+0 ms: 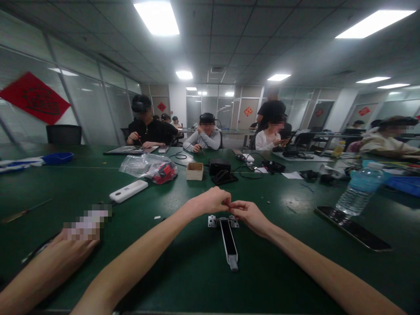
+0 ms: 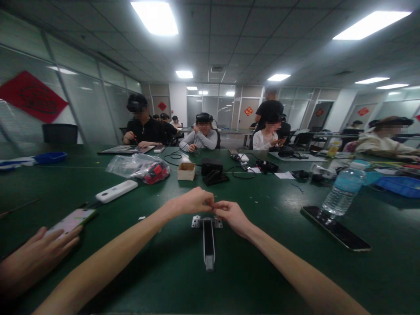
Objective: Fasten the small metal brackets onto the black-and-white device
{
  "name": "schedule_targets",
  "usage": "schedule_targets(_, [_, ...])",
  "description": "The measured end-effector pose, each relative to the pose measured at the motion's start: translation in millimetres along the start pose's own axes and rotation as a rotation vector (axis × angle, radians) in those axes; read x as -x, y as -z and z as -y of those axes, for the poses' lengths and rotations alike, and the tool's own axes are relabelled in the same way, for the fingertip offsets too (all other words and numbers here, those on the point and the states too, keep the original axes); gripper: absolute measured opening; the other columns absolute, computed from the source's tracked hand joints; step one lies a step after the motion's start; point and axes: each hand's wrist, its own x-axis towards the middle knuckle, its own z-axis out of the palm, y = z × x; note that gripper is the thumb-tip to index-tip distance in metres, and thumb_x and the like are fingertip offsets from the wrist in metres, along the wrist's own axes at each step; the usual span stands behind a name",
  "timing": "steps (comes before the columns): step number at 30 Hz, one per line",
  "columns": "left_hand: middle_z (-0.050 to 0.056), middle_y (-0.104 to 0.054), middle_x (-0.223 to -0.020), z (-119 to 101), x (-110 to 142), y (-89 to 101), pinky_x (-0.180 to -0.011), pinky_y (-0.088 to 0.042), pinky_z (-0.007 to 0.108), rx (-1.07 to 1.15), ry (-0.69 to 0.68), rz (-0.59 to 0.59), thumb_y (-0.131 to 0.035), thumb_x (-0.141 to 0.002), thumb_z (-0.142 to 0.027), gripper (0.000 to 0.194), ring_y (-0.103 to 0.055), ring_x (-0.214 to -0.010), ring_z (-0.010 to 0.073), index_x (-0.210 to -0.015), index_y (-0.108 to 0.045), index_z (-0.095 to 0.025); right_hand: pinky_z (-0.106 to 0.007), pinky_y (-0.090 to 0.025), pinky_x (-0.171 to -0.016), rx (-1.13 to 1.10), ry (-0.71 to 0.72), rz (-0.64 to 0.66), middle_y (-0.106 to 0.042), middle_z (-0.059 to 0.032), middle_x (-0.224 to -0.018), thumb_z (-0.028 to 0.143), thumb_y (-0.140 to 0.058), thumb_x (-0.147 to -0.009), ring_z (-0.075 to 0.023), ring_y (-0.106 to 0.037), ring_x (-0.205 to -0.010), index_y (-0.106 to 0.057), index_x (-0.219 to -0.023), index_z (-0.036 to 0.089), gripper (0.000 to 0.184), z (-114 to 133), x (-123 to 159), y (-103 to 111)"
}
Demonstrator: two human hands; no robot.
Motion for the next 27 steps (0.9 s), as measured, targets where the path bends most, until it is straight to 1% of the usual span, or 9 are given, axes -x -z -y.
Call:
schedule_targets(3, [0.003,-0.068,-0.081,1,0,-2.4,-0.058,-0.038,0.020,-0.002,-0.029,-0.010,-0.058,-0.078,-0.022,0.012,-0.060,-0.070,0.0130,-0.086,-0.065,-0.016,-0.024,-0.042,-0.060,0.010,-0.005,-0.012,-0.066,-0.0027,-0.080,0.032,-0.074,-0.065,-0.0124,-0.057,-0.066,-0.065,-0.087,0.014,0.030,-2,0,1])
schedule_targets(6, [0.003,-0.068,-0.081,3,0,-4.6,-0.061,-0.039,0.022,0.045,-0.058,-0.027,-0.058,-0.078,-0.021,0.012,-0.059,-0.071,0.0140,-0.086,-0.066,-0.017,-0.025,-0.044,-0.061,0.020,-0.012,-0.023,-0.066,-0.0034,-0.082,0.032,-0.074,-0.066,-0.0133,-0.059,-0.068,-0.063,-0.089,0.014,0.031,-3,0,1])
schedule_targets(10, [0.001,-0.068,-0.081,7,2,-6.1,-0.064,-0.039,0.021,0.148,-0.041,-0.034,-0.058,-0.078,-0.019,0.009,-0.059,-0.073,0.0135,-0.082,-0.066,-0.021,-0.024,-0.044,-0.061,0.033,-0.010,-0.021,-0.066,-0.0037,-0.085,0.030,-0.073,-0.066,-0.0135,-0.059,-0.070,-0.061,-0.090,0.015,0.031,-2,2,0])
schedule_targets(12, [0.000,-0.068,-0.079,10,1,-6.6,-0.062,-0.039,0.019,0.202,-0.024,0.002,-0.059,-0.078,-0.019,0.008,-0.059,-0.068,0.0117,-0.082,-0.066,-0.020,-0.024,-0.044,-0.062,0.044,-0.012,-0.019,-0.066,-0.0037,-0.084,0.030,-0.073,-0.066,-0.0134,-0.059,-0.070,-0.061,-0.091,0.015,0.032,-1,3,-1])
schedule_targets(15, [0.000,-0.066,-0.074,14,0,-7.1,-0.059,-0.040,0.018,0.256,-0.024,0.077,-0.061,-0.077,-0.022,0.011,-0.058,-0.060,0.0097,-0.085,-0.066,-0.016,-0.025,-0.044,-0.063,0.070,-0.019,-0.009,-0.066,-0.0040,-0.083,0.031,-0.073,-0.067,-0.0133,-0.059,-0.071,-0.060,-0.092,0.014,0.033,0,4,-1])
schedule_targets(20, [0.000,-0.065,-0.070,21,-1,-4.7,-0.058,-0.041,0.018,0.315,-0.002,0.172,-0.062,-0.076,-0.020,0.012,-0.059,-0.058,0.0092,-0.085,-0.066,-0.014,-0.027,-0.045,-0.067,0.152,-0.004,0.039,-0.066,-0.0044,-0.087,0.035,-0.072,-0.069,-0.0148,-0.060,-0.076,-0.061,-0.094,0.014,0.034,1,5,0])
schedule_targets(24, [-0.001,-0.064,-0.064,30,5,-0.7,-0.055,-0.040,0.019,0.367,0.075,0.270,-0.061,-0.074,-0.013,0.007,-0.057,-0.056,0.0110,-0.078,-0.066,-0.013,-0.030,-0.047,-0.067,0.251,-0.004,0.020,-0.065,-0.0050,-0.087,0.037,-0.071,-0.070,-0.0162,-0.060,-0.077,-0.060,-0.096,0.014,0.036,3,5,2])
schedule_targets(27, [-0.001,-0.061,-0.058,39,8,-2.3,-0.054,-0.038,0.019,0.426,0.214,0.330,-0.058,-0.073,-0.008,0.009,-0.055,-0.055,0.0110,-0.071,-0.065,-0.013,-0.030,-0.047,-0.069,0.377,0.030,0.020,-0.064,-0.0054,-0.089,0.037,-0.067,-0.074,-0.0168,-0.060,-0.079,-0.061,-0.096,0.014,0.033,7,7,4])
